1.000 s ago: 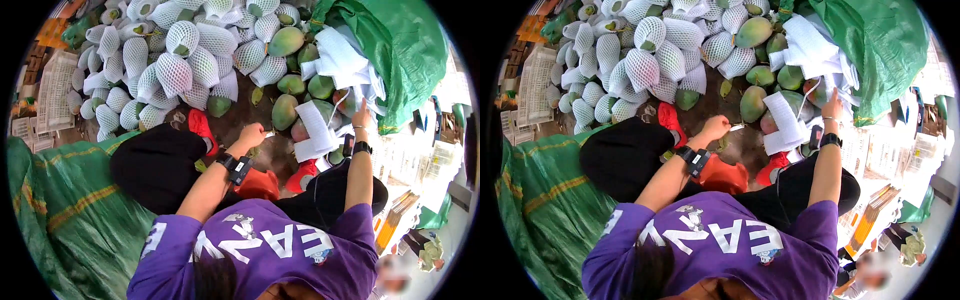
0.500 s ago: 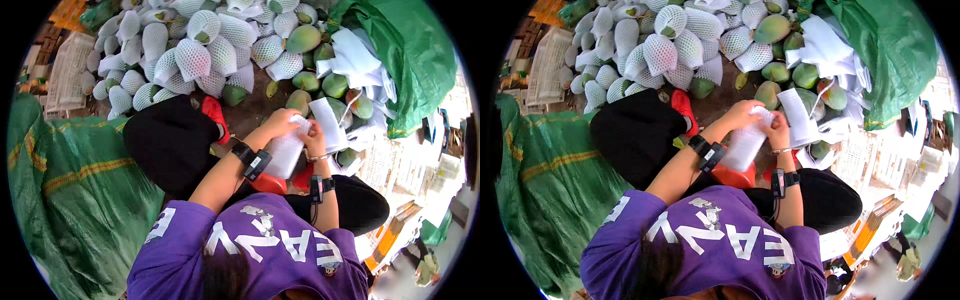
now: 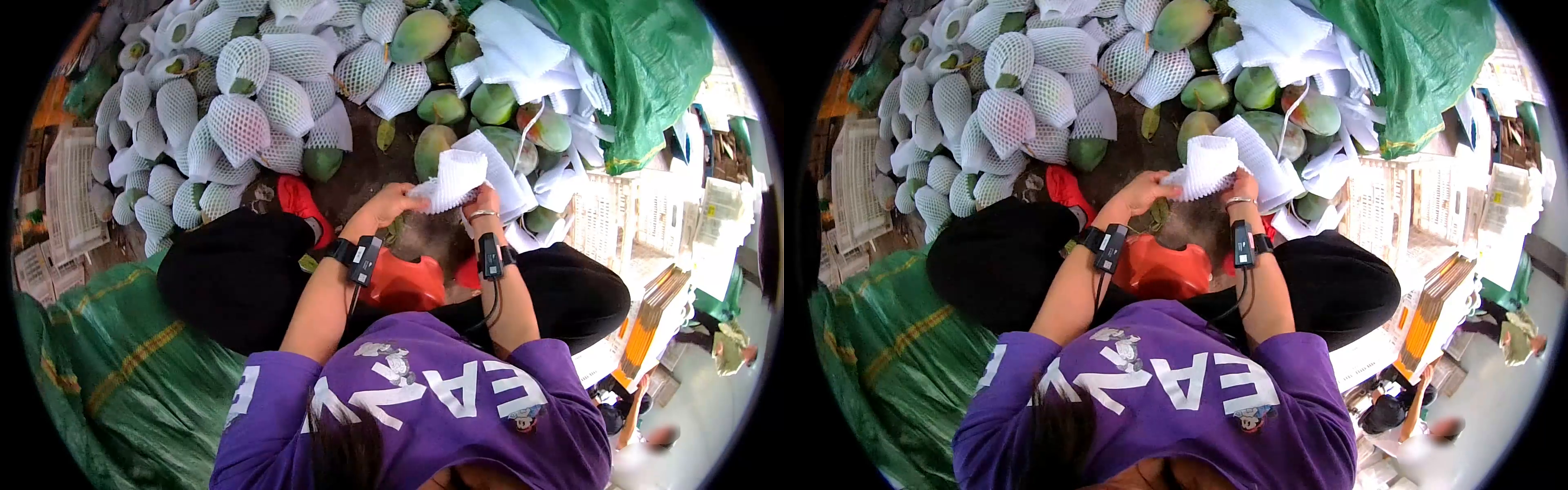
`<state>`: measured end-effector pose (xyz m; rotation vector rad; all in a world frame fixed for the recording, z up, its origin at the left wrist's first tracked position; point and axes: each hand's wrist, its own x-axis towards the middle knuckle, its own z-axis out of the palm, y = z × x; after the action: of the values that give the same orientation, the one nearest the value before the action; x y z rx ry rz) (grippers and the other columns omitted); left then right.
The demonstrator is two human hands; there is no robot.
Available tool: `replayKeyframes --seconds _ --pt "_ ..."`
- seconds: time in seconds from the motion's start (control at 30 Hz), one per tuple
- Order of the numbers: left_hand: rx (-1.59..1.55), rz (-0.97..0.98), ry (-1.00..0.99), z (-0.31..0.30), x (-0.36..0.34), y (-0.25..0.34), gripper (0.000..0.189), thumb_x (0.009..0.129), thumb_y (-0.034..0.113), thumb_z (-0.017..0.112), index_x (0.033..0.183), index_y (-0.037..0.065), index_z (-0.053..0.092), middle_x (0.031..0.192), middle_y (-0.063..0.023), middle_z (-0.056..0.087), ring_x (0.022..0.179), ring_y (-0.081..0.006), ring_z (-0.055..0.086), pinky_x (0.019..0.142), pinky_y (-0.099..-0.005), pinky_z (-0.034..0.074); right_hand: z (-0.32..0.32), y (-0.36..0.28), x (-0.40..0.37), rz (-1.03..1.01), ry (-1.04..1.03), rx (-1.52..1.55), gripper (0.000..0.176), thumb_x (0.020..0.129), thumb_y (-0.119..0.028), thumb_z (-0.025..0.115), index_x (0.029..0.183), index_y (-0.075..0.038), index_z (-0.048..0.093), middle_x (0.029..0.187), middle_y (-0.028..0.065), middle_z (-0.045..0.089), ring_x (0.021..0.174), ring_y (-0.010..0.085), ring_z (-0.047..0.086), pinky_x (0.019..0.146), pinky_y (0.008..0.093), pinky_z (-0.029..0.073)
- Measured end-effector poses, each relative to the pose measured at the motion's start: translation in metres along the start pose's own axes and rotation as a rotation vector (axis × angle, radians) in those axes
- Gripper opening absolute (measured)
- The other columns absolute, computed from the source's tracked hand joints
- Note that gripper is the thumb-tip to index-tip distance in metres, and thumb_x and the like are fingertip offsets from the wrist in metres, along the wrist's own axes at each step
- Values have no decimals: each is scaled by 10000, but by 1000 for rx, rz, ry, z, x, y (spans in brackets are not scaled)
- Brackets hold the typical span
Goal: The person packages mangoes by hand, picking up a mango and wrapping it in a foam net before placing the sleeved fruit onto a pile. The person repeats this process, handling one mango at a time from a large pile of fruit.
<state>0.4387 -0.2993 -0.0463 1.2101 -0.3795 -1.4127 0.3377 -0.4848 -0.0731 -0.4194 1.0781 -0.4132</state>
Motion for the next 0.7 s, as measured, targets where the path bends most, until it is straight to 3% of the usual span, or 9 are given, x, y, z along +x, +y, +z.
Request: replayKeyframes --seconds 0.13,0.2,0.27,0.33,0.4,0.5,0.6,0.63,0.7 --pt "-333 150 353 -18 23 -8 224 642 46 602 846 -43 568 800 -30 580 729 -134 529 650 -279 401 -7 32 -26 65 175 -90 243 800 -138 383 863 -30 592 864 90 602 759 212 581 682 360 462" --pt "-62 109 421 -33 44 -27 157 623 30 580 773 -8 556 718 -70 569 689 -213 543 614 -326 409 -35 55 -14 -158 256 -701 260 782 -187 430 831 15 587 818 178 584 745 294 572 657 384 450" --pt "917 330 763 -28 59 -14 22 625 13 536 646 16 541 635 -118 527 658 -308 522 561 -368 400 -67 85 11 -364 328 -1303 315 765 -235 477 798 60 582 772 266 566 731 377 562 631 407 438" --pt "927 268 705 -22 80 1 62 639 26 532 701 33 537 745 -173 508 702 -380 501 590 -398 414 -75 106 23 -301 397 -1438 347 774 -264 482 754 66 588 713 258 572 717 384 570 615 415 437" --pt "1038 244 636 -9 108 20 174 658 54 542 832 57 552 970 -171 475 754 -374 516 653 -409 439 -60 111 28 -199 449 -1259 329 774 -253 479 777 58 586 742 248 574 726 363 573 618 405 441" --pt "1354 147 409 -3 157 38 324 704 113 536 1027 100 507 1125 -148 387 898 -372 483 723 -418 448 -37 106 45 19 527 -509 306 774 -236 474 811 48 582 784 234 577 738 333 577 623 389 446" --pt "1555 -17 239 -12 188 45 462 720 170 543 1167 143 432 1112 -120 401 991 -356 436 756 -421 447 -14 95 65 115 612 -29 288 774 -220 469 846 37 579 826 219 580 750 302 581 627 373 451" --pt "1567 -97 178 -8 188 56 430 734 207 536 1137 89 442 1158 -101 379 1092 -368 343 813 -411 409 -10 92 68 117 641 48 284 774 -214 467 857 33 577 840 214 581 754 292 583 629 368 453" --pt "1514 -69 251 -17 190 36 435 725 215 547 1118 57 449 1148 -114 392 1086 -358 357 824 -400 400 -2 90 67 118 699 124 276 774 -204 464 880 26 575 869 205 583 763 271 585 632 358 457"
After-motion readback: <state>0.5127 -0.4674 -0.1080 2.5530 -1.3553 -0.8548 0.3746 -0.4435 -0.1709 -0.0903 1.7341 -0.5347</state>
